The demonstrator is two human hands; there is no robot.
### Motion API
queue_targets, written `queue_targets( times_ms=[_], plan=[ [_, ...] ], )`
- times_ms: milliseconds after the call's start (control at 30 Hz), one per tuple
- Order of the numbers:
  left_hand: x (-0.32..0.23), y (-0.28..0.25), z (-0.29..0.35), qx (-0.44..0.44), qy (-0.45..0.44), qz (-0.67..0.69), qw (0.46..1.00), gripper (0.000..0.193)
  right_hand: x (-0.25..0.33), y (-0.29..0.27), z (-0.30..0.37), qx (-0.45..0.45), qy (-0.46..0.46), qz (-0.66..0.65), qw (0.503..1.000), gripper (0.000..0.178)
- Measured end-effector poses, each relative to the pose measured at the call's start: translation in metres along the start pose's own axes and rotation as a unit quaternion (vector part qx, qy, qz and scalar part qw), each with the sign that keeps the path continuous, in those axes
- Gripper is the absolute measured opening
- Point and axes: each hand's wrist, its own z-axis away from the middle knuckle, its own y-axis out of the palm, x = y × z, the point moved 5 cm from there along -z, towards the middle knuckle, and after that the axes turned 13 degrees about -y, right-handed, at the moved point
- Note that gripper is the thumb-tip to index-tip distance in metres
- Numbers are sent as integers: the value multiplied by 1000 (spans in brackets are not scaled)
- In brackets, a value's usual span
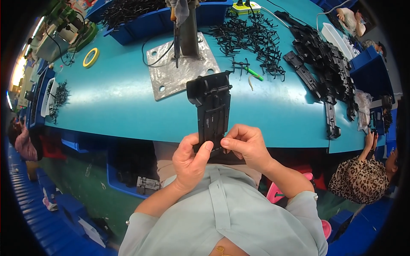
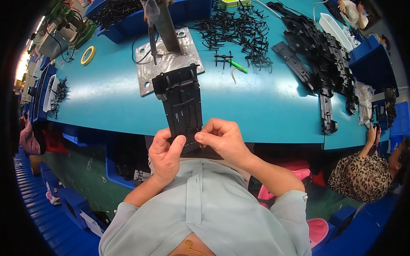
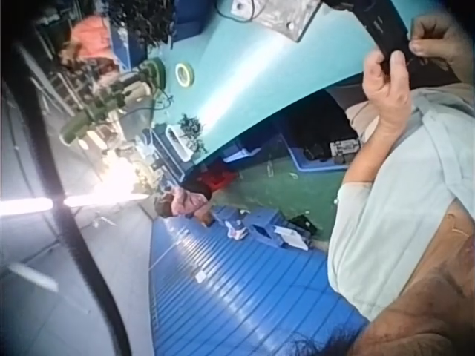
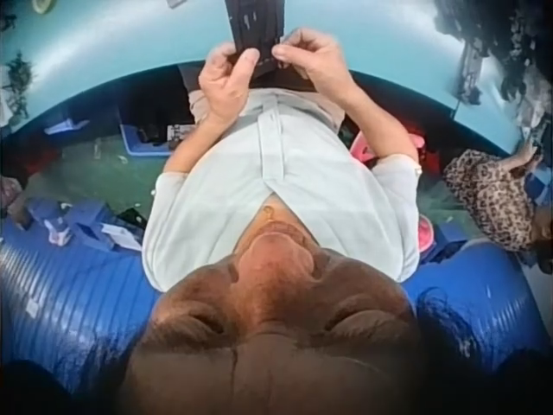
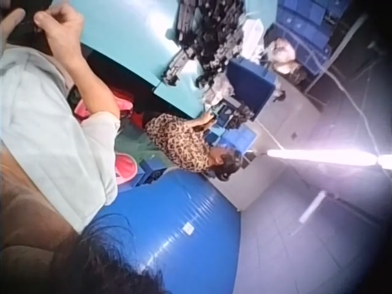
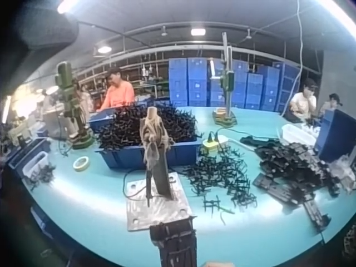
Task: Assembling plastic axle components onto a toy truck chassis in a factory setting.
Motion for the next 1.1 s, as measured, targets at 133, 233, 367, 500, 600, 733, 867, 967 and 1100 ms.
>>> queue_targets(
  times_ms=[133,233,367,500,600,733,867,967,1100],
  plan=[
    [-4,-1,2,-2,25,-7,1000,19,5,4,-1,-10,-42,6,999,14],
    [-5,-2,5,-12,35,-7,999,19,13,9,-1,-7,-50,19,999,14],
    [-10,2,10,-23,86,-18,996,19,5,9,2,-27,-102,28,994,14],
    [-14,1,12,-23,101,-41,994,19,7,11,4,-26,-123,89,988,14],
    [-17,2,12,-16,127,-79,989,19,6,11,0,-18,-113,75,991,14],
    [-18,-2,6,-31,153,-124,980,23,9,12,-6,-11,-116,91,989,13],
    [-44,5,0,-37,267,-263,926,33,29,15,-7,-27,-228,249,941,12],
    [-60,8,3,-37,312,-327,891,41,29,16,-1,-51,-243,260,933,18],
    [-60,13,-10,-25,367,-319,873,42,22,13,2,-19,-240,126,962,34]
  ],
)
